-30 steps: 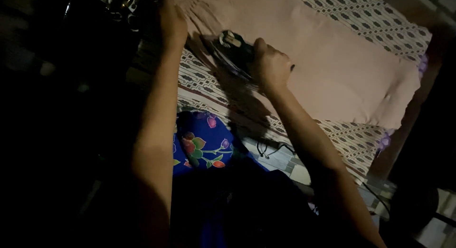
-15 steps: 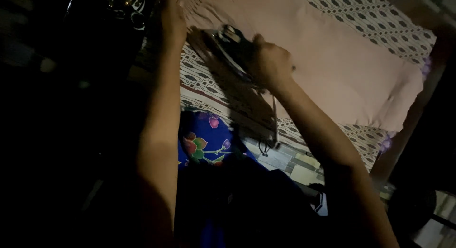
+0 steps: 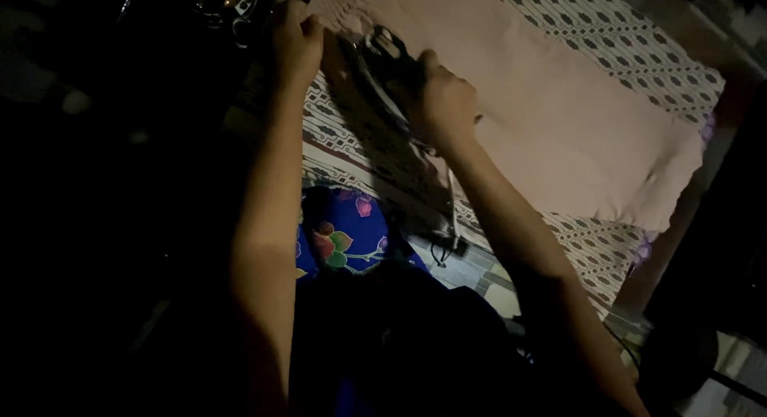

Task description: Ironing and folding a pair of light-colored trousers on a table.

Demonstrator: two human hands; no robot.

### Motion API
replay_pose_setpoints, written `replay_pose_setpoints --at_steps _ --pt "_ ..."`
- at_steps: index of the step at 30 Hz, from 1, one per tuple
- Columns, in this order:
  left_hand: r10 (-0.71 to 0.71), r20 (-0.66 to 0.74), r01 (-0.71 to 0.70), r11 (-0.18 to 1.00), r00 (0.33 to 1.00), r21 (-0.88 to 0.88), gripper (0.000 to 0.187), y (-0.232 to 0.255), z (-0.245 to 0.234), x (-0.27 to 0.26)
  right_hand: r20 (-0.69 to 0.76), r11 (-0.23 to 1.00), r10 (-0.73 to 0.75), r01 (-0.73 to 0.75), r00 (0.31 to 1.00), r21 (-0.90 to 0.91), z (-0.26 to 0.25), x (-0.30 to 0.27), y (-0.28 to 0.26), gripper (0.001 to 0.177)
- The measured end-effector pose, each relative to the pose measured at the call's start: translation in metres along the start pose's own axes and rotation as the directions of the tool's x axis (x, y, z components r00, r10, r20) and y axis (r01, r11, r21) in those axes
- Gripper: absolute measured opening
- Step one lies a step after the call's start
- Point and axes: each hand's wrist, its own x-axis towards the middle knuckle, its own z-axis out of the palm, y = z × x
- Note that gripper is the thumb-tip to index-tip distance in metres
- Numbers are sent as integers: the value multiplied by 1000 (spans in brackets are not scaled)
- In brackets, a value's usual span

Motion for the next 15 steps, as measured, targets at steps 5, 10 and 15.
replay_pose_setpoints --at_steps 5,10,15 --pt "-175 78 149 952 981 267 22 7 -5 -2 -85 1000 -4 5 996 1 7 12 -11 45" --pt "147 -65 -130 969 987 212 22 -14 10 2 46 999 -38 39 998 -23 -1 3 9 37" --pt "154 -126 -135 980 980 146 30 -26 13 4 222 1000 -9 15 975 -21 -40 -49 54 38"
